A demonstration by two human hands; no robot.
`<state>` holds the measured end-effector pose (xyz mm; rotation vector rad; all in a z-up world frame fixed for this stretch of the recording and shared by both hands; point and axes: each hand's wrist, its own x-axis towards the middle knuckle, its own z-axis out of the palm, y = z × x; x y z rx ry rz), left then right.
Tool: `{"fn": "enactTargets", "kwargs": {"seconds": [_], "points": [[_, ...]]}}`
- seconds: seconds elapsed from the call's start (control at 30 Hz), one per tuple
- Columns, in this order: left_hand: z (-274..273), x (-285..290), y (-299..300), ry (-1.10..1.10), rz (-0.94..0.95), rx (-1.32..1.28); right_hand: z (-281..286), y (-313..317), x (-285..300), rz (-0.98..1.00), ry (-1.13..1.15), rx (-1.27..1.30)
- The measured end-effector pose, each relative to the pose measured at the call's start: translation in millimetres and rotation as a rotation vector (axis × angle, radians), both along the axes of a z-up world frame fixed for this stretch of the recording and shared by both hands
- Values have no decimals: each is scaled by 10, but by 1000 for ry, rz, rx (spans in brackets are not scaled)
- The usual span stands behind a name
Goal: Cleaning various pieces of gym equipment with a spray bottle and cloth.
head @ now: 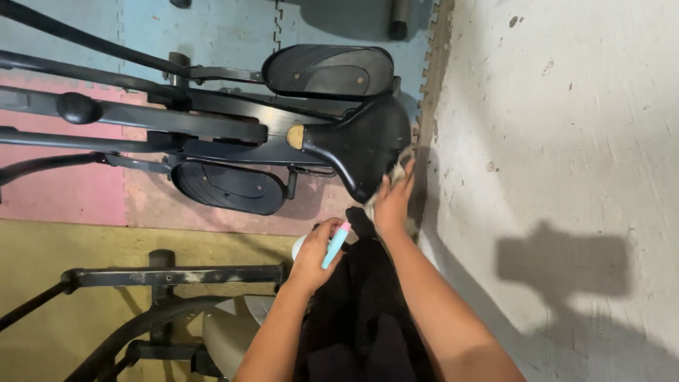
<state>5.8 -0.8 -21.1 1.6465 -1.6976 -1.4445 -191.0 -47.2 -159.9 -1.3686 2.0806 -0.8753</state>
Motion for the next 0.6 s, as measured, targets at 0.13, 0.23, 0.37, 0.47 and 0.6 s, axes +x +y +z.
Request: {"fn": "enactTargets", "kwargs": {"seconds": [0.13, 0.23, 0.37, 0.47, 0.6], "points": [[-118, 41, 89, -14, -94, 5, -318, 558, -101, -158, -231, 642], [-130, 38, 88, -100, -238, 69, 110, 776, -122, -502, -1186, 703], [-261, 17, 160, -147, -371, 99, 191, 998, -152, -544, -1572, 875], [-365, -13, 150, -214, -435, 47, 299, 953, -200, -420, -1628, 770], [-471, -60, 138, -266, -427, 104, 579, 773, -300, -360, -1699, 827]]}}
